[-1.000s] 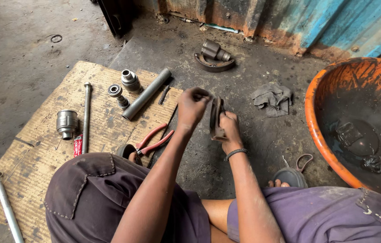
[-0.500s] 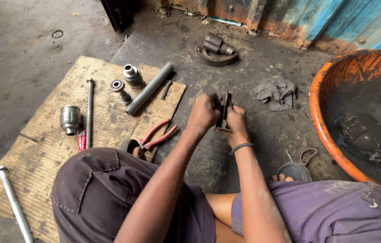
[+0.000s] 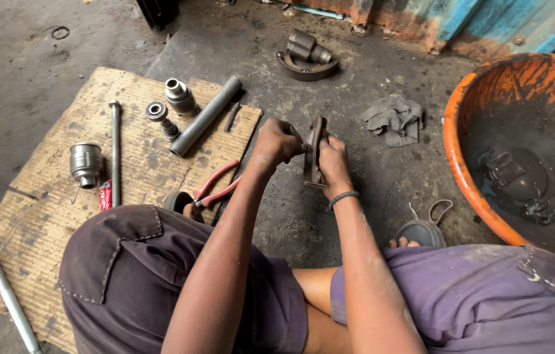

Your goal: The person assembles brake shoes by fitting and connecting the curved shoe components together by hand.

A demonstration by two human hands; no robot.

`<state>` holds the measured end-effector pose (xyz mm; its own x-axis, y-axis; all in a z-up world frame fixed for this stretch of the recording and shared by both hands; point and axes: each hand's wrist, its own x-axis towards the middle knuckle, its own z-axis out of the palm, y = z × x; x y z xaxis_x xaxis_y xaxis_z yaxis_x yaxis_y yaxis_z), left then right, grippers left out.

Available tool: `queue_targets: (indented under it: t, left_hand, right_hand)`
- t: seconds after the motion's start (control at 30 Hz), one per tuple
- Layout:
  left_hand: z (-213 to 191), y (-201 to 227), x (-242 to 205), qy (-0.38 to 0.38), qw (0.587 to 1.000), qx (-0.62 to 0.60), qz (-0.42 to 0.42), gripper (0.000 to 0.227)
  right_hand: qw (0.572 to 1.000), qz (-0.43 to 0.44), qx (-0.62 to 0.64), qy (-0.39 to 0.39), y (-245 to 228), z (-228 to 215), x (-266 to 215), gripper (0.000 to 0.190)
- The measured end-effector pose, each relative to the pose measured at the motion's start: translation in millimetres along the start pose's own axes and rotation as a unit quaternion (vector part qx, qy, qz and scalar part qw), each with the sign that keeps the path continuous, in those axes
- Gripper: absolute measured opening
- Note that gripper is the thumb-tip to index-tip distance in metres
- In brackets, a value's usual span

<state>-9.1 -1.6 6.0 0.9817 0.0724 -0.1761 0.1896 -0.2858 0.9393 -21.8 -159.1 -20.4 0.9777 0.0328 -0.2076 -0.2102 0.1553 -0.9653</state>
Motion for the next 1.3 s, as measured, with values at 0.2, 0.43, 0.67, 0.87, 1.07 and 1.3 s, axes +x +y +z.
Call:
queue_targets:
  t: [0.2,0.43,0.67,0.87,1.07,1.3]
  left_hand:
    - [8.4,6.4,-1.1,0.083,0.988,0.041,0.123,0.019]
    - [9.2,20.7,-15.3,0.15,0.973,0.002,0.173,0.018]
    - [6.6,25.0,-21.5,0.06,0.993,-0.069,0.07,0.013]
    - [14.6,27.5,-21.5,0.077,0.985,0.067,0.137,0.013]
    - [15.1,27.4,-28.4,0.124,0.952,0.128,0.249,0.018]
    - [4.9,31.5,-25.8,0.13,0.967,0.098,0.195,0.031]
  right_hand:
    - [0.994,-0.023,0.095,-0.041,18.8,-11.8,17.7,0.027]
    - [0.996,-0.019,0.05,-0.07,28.3,-16.2,30.2,0.024]
    - [0.988,-0.126,0.036,-0.077,45.1,-23.3,54.0,0.034]
    - [0.991,-0.126,-0.036,-0.021,42.6,-30.4,55.5,0.033]
    - [0.99,-0.137,-0.02,-0.031,59.8,-25.3,60.0,0.029]
    - [0.99,-0.134,-0.036,-0.032,64.0,-31.0,68.8,0.029]
